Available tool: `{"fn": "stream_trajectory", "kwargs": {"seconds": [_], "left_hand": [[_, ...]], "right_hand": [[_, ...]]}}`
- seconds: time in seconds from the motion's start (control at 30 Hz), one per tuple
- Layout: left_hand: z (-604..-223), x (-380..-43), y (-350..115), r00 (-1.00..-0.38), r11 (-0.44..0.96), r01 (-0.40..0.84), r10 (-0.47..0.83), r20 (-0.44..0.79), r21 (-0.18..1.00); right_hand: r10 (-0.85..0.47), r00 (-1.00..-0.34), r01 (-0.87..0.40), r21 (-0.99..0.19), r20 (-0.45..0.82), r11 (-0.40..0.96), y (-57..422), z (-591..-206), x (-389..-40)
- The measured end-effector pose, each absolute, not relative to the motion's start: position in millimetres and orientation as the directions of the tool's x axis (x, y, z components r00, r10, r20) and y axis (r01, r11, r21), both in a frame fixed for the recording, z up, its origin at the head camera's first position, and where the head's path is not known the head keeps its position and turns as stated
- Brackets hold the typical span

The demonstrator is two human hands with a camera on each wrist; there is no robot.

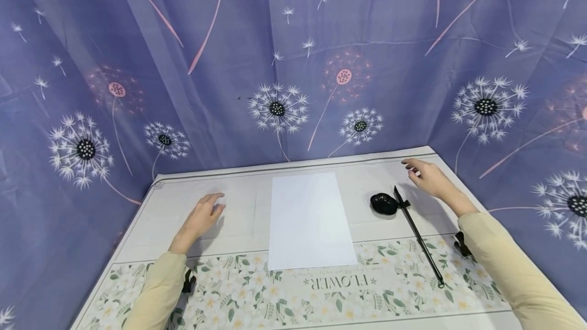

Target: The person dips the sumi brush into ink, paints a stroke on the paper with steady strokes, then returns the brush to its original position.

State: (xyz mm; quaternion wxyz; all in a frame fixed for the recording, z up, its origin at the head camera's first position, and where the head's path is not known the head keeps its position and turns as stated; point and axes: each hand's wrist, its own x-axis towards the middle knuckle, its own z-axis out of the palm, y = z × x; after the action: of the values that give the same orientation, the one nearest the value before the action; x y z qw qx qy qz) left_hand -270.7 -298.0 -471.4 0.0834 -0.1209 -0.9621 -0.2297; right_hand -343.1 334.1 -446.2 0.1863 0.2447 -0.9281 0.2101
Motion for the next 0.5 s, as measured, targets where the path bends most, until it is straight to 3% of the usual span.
{"fn": "stream_trajectory", "kwargs": {"seconds": [0.5], "left_hand": [[-470.8,-266.6,-292.2,-0.969,0.820,0.244,0.185,0.164,0.518]], "right_hand": [[-0.382,-0.793,-0.542,-0.264,0.475,0.798,338.5,-446.5,-333.5]]}}
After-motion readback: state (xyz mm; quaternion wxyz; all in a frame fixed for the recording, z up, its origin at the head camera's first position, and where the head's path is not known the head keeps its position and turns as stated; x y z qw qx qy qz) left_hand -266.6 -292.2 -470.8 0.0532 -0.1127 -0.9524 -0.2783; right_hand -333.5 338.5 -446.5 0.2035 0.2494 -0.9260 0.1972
